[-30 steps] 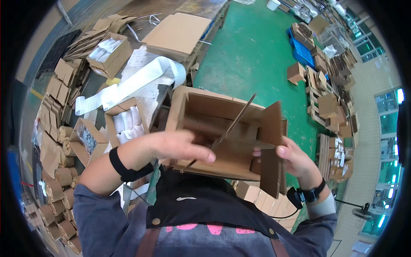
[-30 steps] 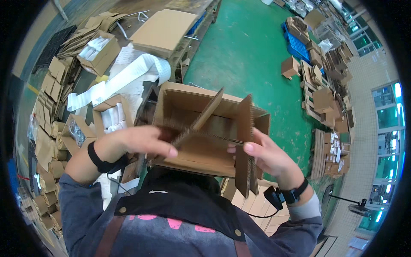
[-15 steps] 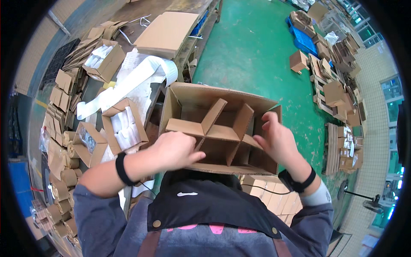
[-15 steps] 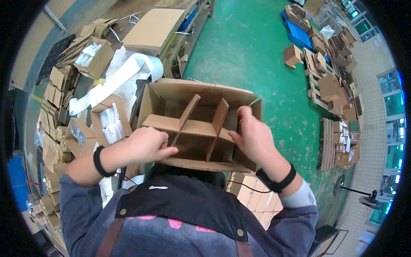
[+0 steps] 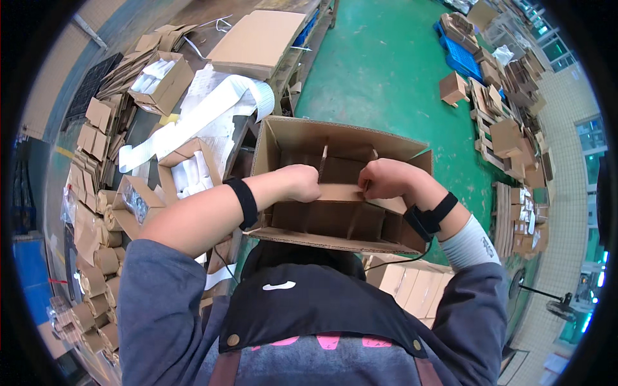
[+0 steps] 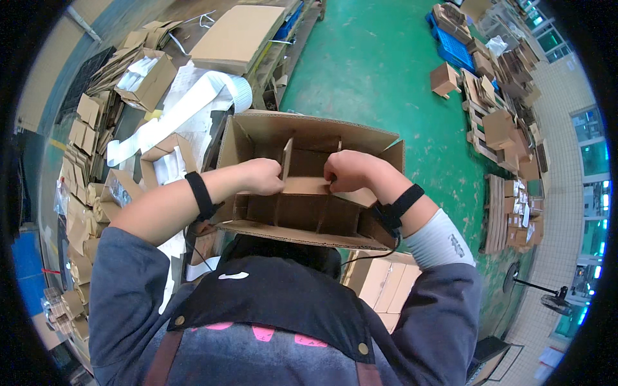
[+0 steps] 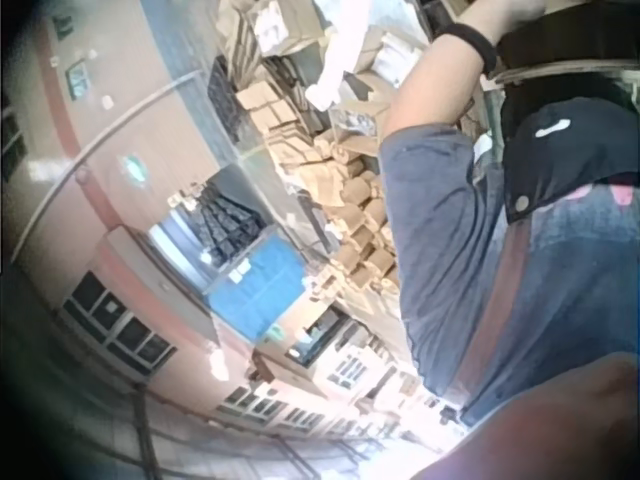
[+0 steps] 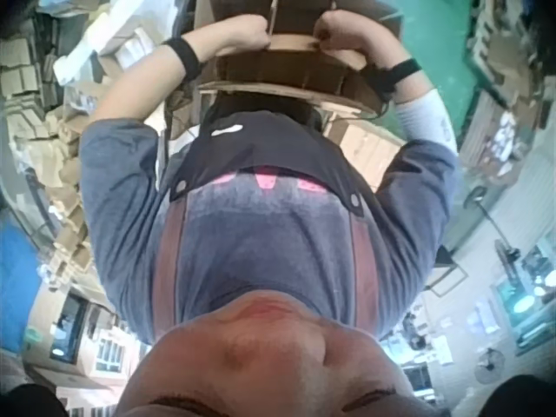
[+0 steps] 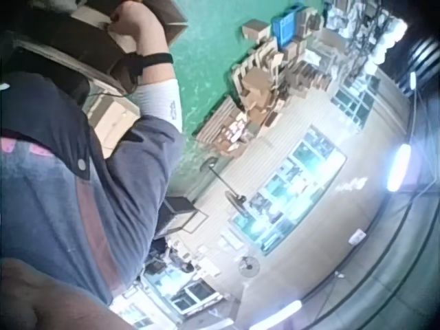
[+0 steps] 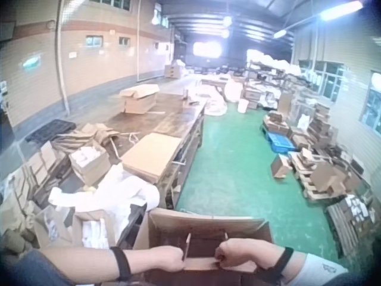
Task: Packing mechanical components and hardware bags into a partitioned cardboard box and sealing it with tape.
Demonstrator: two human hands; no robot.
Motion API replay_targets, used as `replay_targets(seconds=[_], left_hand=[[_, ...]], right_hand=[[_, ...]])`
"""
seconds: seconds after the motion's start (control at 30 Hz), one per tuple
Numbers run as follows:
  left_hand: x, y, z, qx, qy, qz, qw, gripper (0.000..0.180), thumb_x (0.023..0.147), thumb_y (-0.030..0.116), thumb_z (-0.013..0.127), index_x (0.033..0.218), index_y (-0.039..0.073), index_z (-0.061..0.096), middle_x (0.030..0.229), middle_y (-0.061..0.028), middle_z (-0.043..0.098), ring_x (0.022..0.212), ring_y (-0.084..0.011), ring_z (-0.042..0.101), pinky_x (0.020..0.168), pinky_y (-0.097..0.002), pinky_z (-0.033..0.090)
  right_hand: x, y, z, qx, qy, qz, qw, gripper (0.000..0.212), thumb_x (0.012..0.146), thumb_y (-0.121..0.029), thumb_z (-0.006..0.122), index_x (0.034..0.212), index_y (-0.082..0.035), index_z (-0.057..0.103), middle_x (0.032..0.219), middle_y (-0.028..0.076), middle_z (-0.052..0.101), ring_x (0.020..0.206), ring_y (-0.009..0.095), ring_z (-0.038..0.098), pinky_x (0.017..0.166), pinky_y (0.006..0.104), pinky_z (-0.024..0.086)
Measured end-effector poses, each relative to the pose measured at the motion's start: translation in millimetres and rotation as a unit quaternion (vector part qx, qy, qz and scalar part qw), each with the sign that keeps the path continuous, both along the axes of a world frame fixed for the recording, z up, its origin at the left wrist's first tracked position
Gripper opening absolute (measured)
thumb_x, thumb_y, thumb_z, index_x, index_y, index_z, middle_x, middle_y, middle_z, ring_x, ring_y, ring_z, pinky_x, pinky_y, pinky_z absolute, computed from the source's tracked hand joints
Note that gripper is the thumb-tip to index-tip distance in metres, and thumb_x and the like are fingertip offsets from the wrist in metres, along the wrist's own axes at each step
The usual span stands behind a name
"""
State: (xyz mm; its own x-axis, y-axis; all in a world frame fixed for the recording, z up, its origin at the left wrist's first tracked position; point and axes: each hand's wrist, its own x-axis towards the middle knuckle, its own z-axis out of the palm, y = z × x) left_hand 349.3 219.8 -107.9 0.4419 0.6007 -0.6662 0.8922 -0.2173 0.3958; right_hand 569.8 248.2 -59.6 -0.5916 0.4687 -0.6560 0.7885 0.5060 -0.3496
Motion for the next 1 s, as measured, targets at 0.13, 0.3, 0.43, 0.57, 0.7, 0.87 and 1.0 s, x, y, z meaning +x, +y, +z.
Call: replay_targets(seconds=[0.13,0.3,0.43,0.57,0.7,0.87,1.0], left_hand=[[-4.1,-0.9,-5.4,-0.006,-0.040,0.061,0.997,0.052,0.084,0.036,0.049,0.113,-0.006,0.061,0.107,-0.0273,0.064,0.098,-0.0391,0.064,0.087,-0.0436,0.049],[32.1,-10.1,1.8,0.006,0.004,0.112,0.994,0.059,0.087,0.039,0.046,0.123,-0.008,0.051,0.119,-0.0279,0.058,0.111,-0.0401,0.058,0.096,-0.0427,0.046],[33.1,-1.8,-26.5,-0.014,-0.020,0.192,0.981,0.056,0.089,0.038,0.042,0.115,-0.009,0.057,0.117,-0.0297,0.059,0.111,-0.0395,0.057,0.096,-0.0436,0.045],[46.8,17.4,-47.6,-0.027,0.005,0.195,0.980,0.051,0.090,0.034,0.041,0.107,-0.009,0.063,0.118,-0.0286,0.058,0.112,-0.0404,0.056,0.096,-0.0444,0.044],[40.7,46.8,-113.6,-0.018,0.020,0.138,0.990,0.045,0.093,0.030,0.039,0.111,-0.003,0.064,0.117,-0.0234,0.062,0.103,-0.0342,0.062,0.089,-0.0426,0.046],[28.3,57.9,-114.1,-0.119,-0.007,0.178,0.977,0.061,0.092,0.052,0.043,0.115,-0.002,0.062,0.123,-0.0224,0.059,0.093,-0.0354,0.064,0.084,-0.0436,0.047],[35.5,60.4,18.7,-0.066,0.156,-0.011,0.986,0.064,0.086,0.060,0.051,0.107,0.000,0.064,0.098,-0.0182,0.068,0.089,-0.0318,0.065,0.082,-0.0407,0.050]], right_hand=[[1.2,9.9,-18.0,-0.057,-0.052,-0.005,0.997,0.042,0.069,-0.016,0.072,0.109,-0.005,0.067,0.099,0.014,0.069,0.092,0.031,0.066,0.080,0.0368,0.053],[18.9,11.8,-73.5,-0.088,-0.031,-0.039,0.995,0.077,0.061,-0.013,0.076,0.133,-0.006,0.050,0.105,0.016,0.067,0.099,0.029,0.064,0.085,0.0366,0.051],[9.0,8.1,-60.7,-0.046,-0.016,-0.006,0.999,0.099,0.057,-0.013,0.081,0.143,-0.005,0.034,0.103,0.020,0.066,0.100,0.032,0.063,0.086,0.0387,0.050],[3.2,5.3,-75.1,-0.014,-0.160,0.017,0.987,0.093,0.055,-0.013,0.082,0.138,-0.004,0.041,0.103,0.021,0.066,0.099,0.035,0.062,0.083,0.0406,0.052],[16.5,3.7,-115.9,0.046,-0.073,-0.056,0.995,0.078,0.054,-0.014,0.082,0.126,-0.001,0.053,0.100,0.022,0.067,0.097,0.036,0.063,0.080,0.0417,0.053],[-7.0,8.7,-86.6,0.000,-0.133,0.010,0.991,0.070,0.066,-0.010,0.079,0.130,-0.002,0.050,0.108,0.022,0.065,0.102,0.034,0.063,0.082,0.0420,0.053],[19.4,-5.2,-18.2,0.155,0.002,-0.074,0.985,0.054,0.077,-0.014,0.070,0.127,-0.005,0.052,0.094,0.017,0.068,0.089,0.035,0.065,0.076,0.0433,0.054]])
